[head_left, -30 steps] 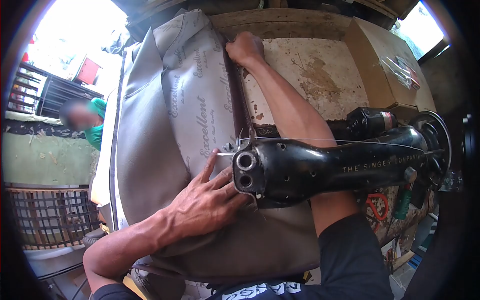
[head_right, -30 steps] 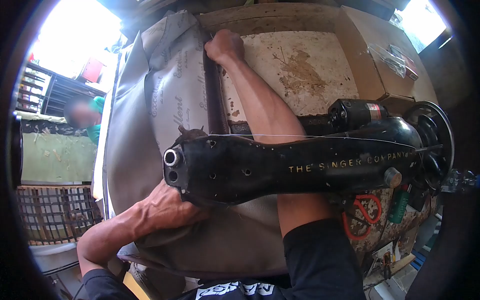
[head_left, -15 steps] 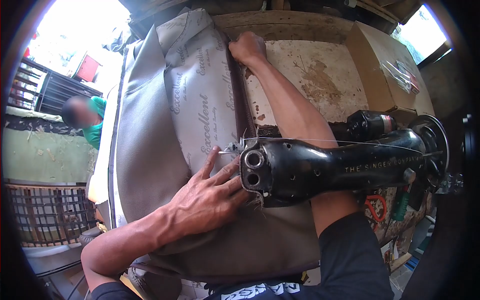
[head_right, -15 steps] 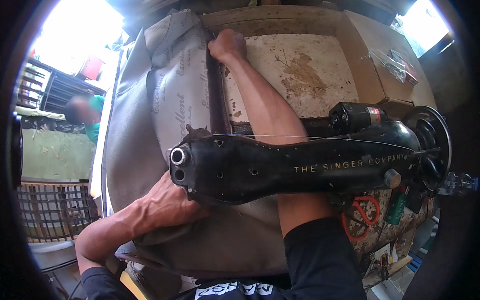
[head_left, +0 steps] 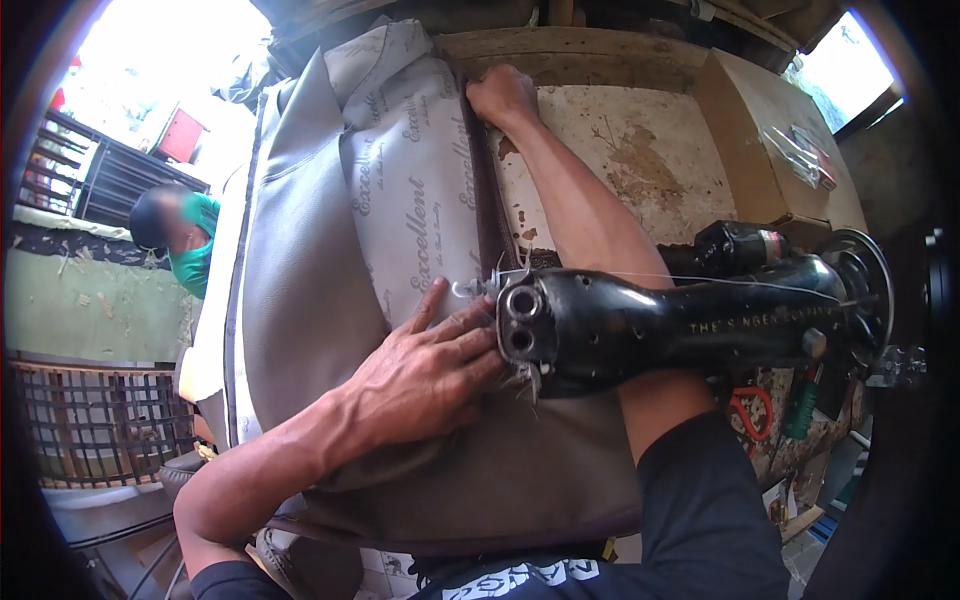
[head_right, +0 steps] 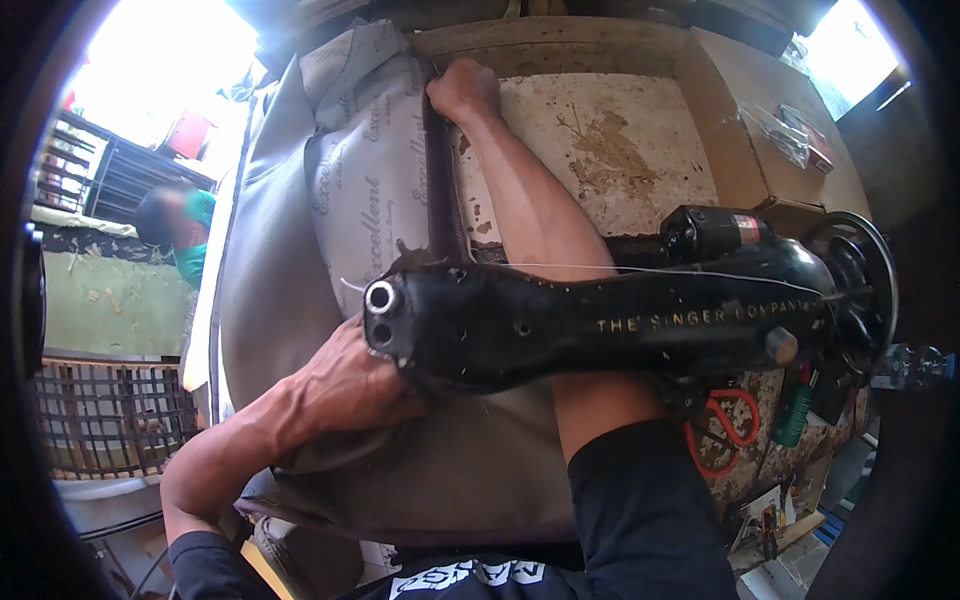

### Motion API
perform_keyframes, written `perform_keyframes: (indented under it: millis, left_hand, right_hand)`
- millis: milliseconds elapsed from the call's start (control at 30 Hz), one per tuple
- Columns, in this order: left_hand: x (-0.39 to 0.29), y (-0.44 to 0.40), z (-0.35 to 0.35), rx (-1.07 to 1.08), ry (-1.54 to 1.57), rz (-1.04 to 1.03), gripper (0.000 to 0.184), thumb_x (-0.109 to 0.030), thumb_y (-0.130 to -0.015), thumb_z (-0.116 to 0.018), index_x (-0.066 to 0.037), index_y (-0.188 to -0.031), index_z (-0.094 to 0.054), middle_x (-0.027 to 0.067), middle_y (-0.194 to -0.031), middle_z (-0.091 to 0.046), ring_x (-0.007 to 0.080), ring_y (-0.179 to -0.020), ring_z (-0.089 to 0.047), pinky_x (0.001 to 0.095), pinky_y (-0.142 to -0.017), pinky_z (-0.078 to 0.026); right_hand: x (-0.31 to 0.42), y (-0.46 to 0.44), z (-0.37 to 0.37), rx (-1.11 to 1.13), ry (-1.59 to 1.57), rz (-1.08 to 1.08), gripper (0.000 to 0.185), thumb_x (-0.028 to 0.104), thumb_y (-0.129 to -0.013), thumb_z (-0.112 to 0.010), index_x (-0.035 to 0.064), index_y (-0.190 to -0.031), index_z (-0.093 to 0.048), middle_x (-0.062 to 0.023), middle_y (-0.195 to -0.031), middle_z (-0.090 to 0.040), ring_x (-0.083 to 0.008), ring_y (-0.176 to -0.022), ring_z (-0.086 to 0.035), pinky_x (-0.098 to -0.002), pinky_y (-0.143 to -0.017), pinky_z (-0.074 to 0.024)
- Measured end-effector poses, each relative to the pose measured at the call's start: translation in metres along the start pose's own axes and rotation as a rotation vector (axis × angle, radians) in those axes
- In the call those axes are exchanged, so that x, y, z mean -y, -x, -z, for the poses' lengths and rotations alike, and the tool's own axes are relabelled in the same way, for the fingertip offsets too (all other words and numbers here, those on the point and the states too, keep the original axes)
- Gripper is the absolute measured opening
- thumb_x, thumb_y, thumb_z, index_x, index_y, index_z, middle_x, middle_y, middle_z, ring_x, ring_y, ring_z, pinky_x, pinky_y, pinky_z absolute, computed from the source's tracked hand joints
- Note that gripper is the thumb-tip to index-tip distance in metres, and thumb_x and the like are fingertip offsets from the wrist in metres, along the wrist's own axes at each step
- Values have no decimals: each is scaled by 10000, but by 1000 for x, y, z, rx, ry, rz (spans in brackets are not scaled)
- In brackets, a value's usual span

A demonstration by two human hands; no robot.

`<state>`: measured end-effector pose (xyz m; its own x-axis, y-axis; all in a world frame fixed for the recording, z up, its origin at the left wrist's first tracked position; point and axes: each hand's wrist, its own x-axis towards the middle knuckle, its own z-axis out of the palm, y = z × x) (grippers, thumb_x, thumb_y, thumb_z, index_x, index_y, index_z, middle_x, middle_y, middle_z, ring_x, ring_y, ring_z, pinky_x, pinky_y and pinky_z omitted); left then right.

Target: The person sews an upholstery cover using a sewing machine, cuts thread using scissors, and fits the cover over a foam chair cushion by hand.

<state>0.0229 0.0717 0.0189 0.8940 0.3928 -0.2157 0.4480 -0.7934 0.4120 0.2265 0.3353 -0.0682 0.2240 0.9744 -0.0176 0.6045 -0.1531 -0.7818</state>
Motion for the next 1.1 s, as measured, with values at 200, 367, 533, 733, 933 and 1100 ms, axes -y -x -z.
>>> perform_keyframes:
  millis: [200, 367, 533, 733, 933, 1100]
  left_hand:
    - [1, 1, -2, 17, -72, 0, 704, -288, -742, -811, -64, -1364, -569, 91, -1449, -528, 297, -1465, -368, 655, -1202, -206]
    - [1, -1, -4, -50, -110, -21, 669, -279, -735, -792, -62, -1334, -592, 91, -1376, -565, 282, -1416, -422, 660, -1200, -205]
    - [0, 2, -14, -144, -97, -26, 668, -242, -712, -793, -59, -1326, -603, 86, -1378, -562, 261, -1451, -383, 655, -1206, -195]
    - [-4, 3, -15, -129, -84, -10, 662, -238, -725, -797, -44, -1328, -606, 109, -1386, -583, 292, -1438, -409, 644, -1215, -171]
    - [-7, 6, -16, -113, -47, -18, 684, -218, -728, -791, -42, -1357, -589, 115, -1444, -556, 280, -1453, -395, 667, -1212, -136]
    - [-15, 14, -29, -125, -14, -10, 696, -208, -727, -786, -40, -1371, -580, 129, -1467, -535, 260, -1457, -390, 675, -1211, -127]
  right_hand:
    - [-14, 25, 2, -58, -209, 110, 285, 280, -879, -637, 27, -965, -737, -205, -1047, -728, -389, -1014, -691, -445, -891, -547]
    - [-42, 107, 30, 46, -292, 88, 354, 367, -885, -676, 28, -977, -725, -203, -960, -730, -330, -954, -715, -410, -878, -536]
    - [-15, 219, 111, 519, 61, -99, 459, 341, -936, -650, 37, -1279, -637, -189, -1074, -728, -223, -1022, -690, -376, -953, -517]
    - [-114, 254, 66, 35, 119, 399, 440, 193, -957, -598, 140, -1393, -571, -141, -1425, -559, -244, -1349, -479, -419, -1169, -339]
    - [-82, 243, 62, 4, -232, 476, 386, 75, -908, -627, 100, -1294, -625, -134, -1307, -631, -284, -1243, -572, -416, -1087, -433]
    - [-46, 253, 79, 27, -401, 522, 273, 78, -892, -657, 29, -1160, -674, -129, -1108, -712, -263, -1037, -674, -369, -953, -516]
